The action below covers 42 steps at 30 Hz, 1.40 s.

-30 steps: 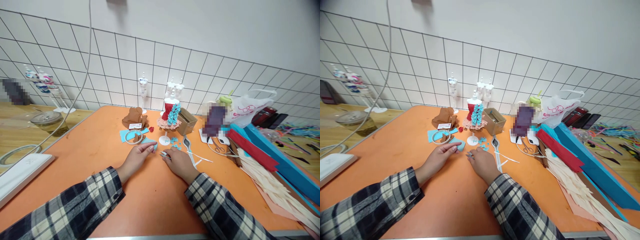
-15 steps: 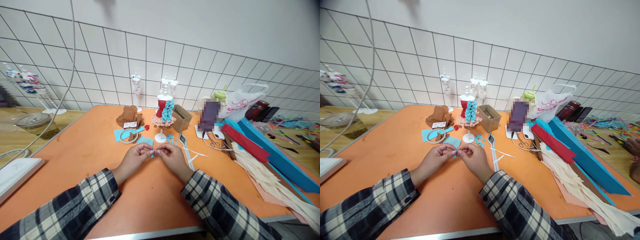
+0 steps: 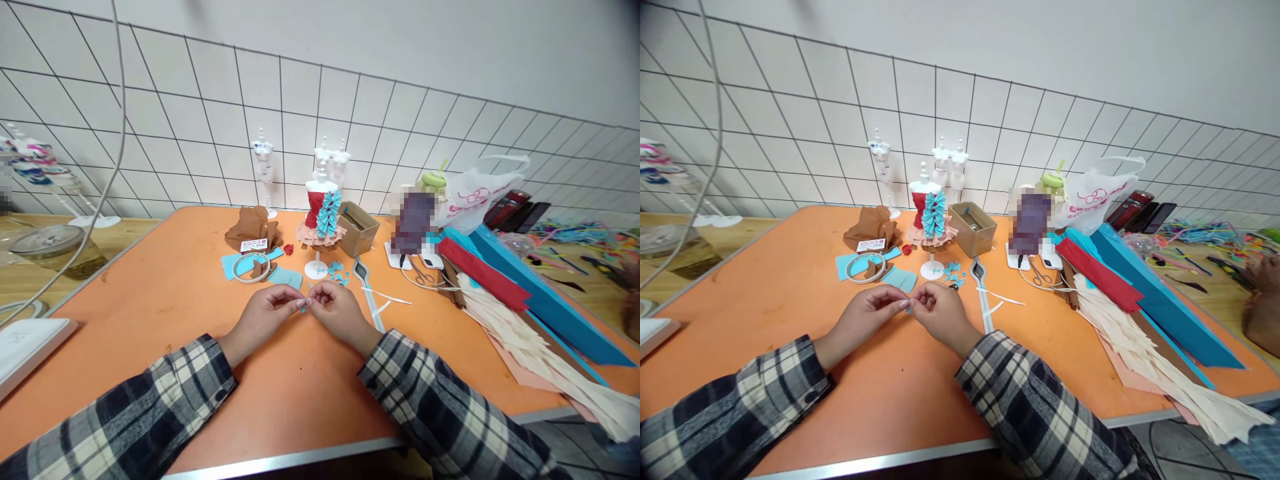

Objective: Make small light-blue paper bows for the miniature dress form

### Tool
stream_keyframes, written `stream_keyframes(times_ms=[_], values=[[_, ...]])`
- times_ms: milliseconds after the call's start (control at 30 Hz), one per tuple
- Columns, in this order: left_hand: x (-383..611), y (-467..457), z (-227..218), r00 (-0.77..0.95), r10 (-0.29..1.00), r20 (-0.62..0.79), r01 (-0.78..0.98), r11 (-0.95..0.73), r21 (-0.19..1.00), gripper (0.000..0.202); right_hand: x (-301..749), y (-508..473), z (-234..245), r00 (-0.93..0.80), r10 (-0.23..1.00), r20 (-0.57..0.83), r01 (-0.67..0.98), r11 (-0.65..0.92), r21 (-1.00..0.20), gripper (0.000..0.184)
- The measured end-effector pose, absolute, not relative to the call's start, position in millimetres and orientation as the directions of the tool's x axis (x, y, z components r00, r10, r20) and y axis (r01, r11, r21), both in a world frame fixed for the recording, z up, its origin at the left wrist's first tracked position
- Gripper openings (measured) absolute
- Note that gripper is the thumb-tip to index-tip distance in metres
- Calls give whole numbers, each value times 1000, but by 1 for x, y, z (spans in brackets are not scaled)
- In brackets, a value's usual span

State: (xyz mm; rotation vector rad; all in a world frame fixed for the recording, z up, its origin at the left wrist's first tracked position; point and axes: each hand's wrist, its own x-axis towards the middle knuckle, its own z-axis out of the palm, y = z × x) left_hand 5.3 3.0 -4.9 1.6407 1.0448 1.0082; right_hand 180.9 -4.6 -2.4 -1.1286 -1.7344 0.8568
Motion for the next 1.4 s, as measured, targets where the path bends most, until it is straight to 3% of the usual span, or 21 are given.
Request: stream_keyframes(times_ms=[467, 833, 1000, 1167, 1400], values=[[5, 5, -4, 258, 963, 82, 97, -110, 989, 30, 179, -6, -2, -182, 966, 182, 236, 222, -946, 7], [6, 4, -2, 202, 977, 73, 36, -82, 996, 32, 179, -1, -12, -151, 970, 188, 128, 208, -970, 15], [5, 3, -1, 254, 965, 69, 54, -85, 995, 36, 180, -2, -9, -155, 969, 195, 169, 221, -961, 15], [5, 3, 0, 252, 963, 98, 185, -148, 972, 29, 182, -4, -8, -154, 952, 263, 342, 301, -890, 13], [8, 1, 0, 164, 981, 100, 119, -120, 986, 27, 180, -5, -7, -123, 971, 204, 312, 233, -921, 17]])
